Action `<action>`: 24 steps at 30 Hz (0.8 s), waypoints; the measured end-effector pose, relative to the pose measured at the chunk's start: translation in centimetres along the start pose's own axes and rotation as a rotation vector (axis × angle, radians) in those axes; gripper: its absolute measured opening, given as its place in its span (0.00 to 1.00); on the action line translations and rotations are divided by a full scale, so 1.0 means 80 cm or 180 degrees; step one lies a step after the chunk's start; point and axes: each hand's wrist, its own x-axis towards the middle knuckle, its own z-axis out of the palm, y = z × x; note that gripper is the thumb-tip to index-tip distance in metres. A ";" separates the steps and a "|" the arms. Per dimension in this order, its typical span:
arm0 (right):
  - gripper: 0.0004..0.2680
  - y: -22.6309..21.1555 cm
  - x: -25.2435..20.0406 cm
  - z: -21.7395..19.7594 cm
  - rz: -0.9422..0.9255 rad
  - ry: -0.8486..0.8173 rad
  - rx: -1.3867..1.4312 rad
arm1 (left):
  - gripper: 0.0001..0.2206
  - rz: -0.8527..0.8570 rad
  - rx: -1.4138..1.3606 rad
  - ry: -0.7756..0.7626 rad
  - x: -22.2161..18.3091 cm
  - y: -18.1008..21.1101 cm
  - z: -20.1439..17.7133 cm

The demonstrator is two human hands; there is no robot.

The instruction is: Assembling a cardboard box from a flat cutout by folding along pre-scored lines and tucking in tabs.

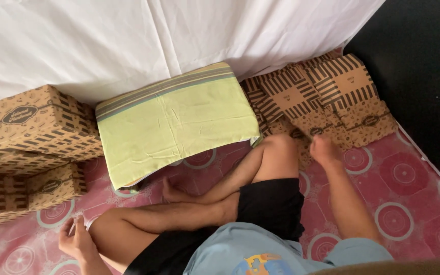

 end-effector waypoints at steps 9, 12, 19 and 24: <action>0.06 -0.043 -0.036 -0.296 -0.0643 0.2783 -0.0745 | 0.10 0.0244 0.0736 0.0117 -0.020 0.063 0.035; 0.02 -0.061 -0.064 -0.394 -0.1221 0.2931 -0.0805 | 0.10 0.0972 0.1103 0.0185 -0.042 0.094 0.048; 0.07 -0.019 0.014 -0.431 -0.2303 0.1572 0.2292 | 0.21 0.0790 -0.0379 -0.1109 -0.075 0.200 0.107; 0.07 -0.137 -0.002 -0.424 -0.2550 0.1964 0.2647 | 0.34 0.0450 -0.2039 -0.2294 -0.055 0.212 0.165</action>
